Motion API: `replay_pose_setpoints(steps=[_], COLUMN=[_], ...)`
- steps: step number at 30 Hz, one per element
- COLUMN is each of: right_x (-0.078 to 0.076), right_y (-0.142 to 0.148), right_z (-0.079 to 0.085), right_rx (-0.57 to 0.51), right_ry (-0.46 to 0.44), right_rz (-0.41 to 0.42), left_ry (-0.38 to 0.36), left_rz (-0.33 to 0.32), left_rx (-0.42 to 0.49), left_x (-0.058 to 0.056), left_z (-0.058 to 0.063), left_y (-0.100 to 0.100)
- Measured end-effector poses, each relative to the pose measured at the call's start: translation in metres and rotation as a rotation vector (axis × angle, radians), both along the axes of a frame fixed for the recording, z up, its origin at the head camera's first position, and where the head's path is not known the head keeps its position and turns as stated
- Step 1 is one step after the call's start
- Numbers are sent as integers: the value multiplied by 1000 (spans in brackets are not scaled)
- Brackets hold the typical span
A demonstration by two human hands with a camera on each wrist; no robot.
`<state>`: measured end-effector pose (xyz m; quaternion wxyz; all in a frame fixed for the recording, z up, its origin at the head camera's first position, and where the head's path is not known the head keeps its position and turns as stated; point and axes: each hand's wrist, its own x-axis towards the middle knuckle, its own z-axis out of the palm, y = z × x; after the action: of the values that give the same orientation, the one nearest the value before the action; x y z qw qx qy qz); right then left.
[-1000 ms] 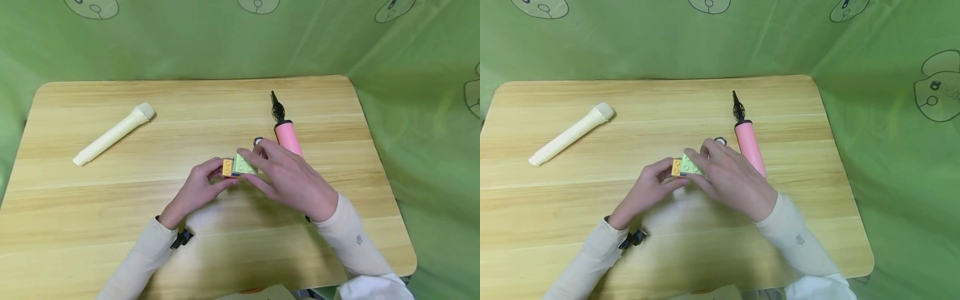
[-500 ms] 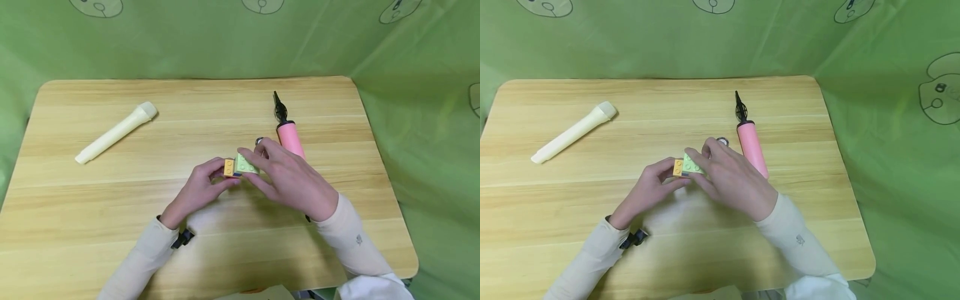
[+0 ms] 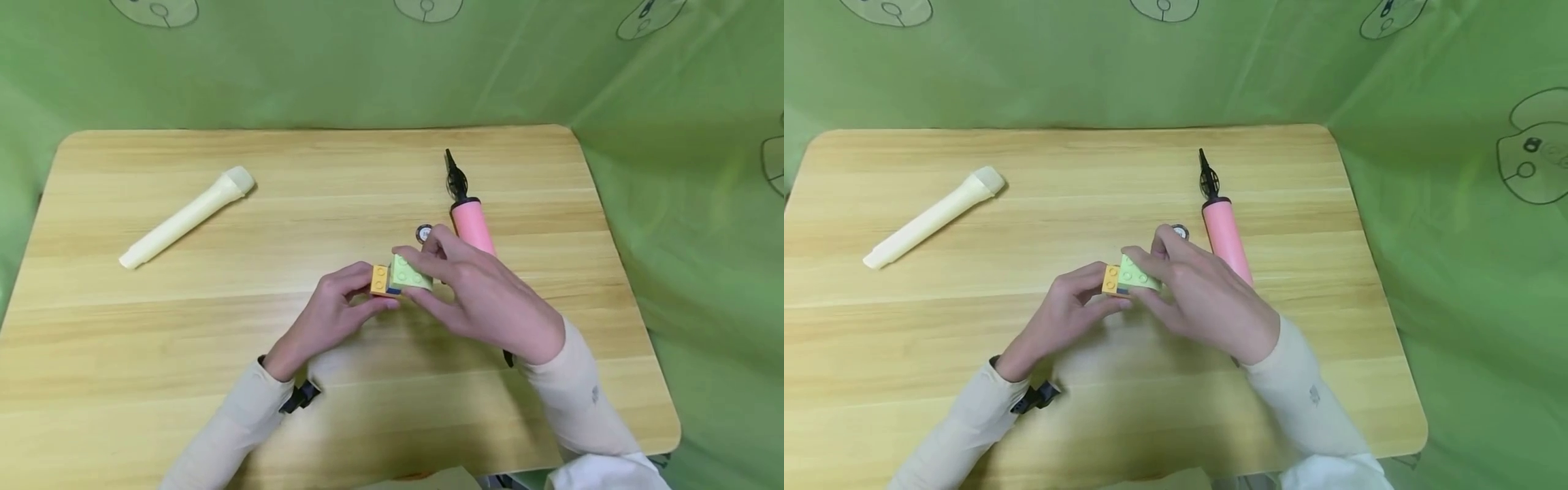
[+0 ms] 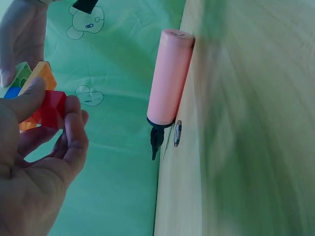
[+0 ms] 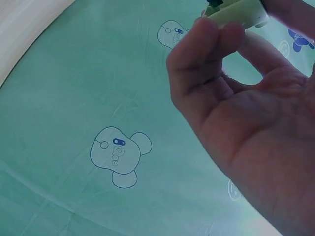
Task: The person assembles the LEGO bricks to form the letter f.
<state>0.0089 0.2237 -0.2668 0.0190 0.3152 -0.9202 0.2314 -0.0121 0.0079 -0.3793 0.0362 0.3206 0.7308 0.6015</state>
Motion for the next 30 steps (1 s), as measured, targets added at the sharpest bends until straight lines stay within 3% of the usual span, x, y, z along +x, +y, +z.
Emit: replay_pose_setpoints(steps=[8, 16, 30], right_x=[-9, -15, -31], right_y=[-9, -18, -29], right_z=[-16, -27, -56], right_rx=[-62, -70, 53], right_ry=[80, 44, 122], right_rz=[15, 85, 52], left_ry=[-222, -338, -414], left_rz=[-38, -9, 79], left_rx=[59, 57, -21], left_x=[2, 2, 1], left_z=[0, 3, -3], left_y=[-3, -7, -16])
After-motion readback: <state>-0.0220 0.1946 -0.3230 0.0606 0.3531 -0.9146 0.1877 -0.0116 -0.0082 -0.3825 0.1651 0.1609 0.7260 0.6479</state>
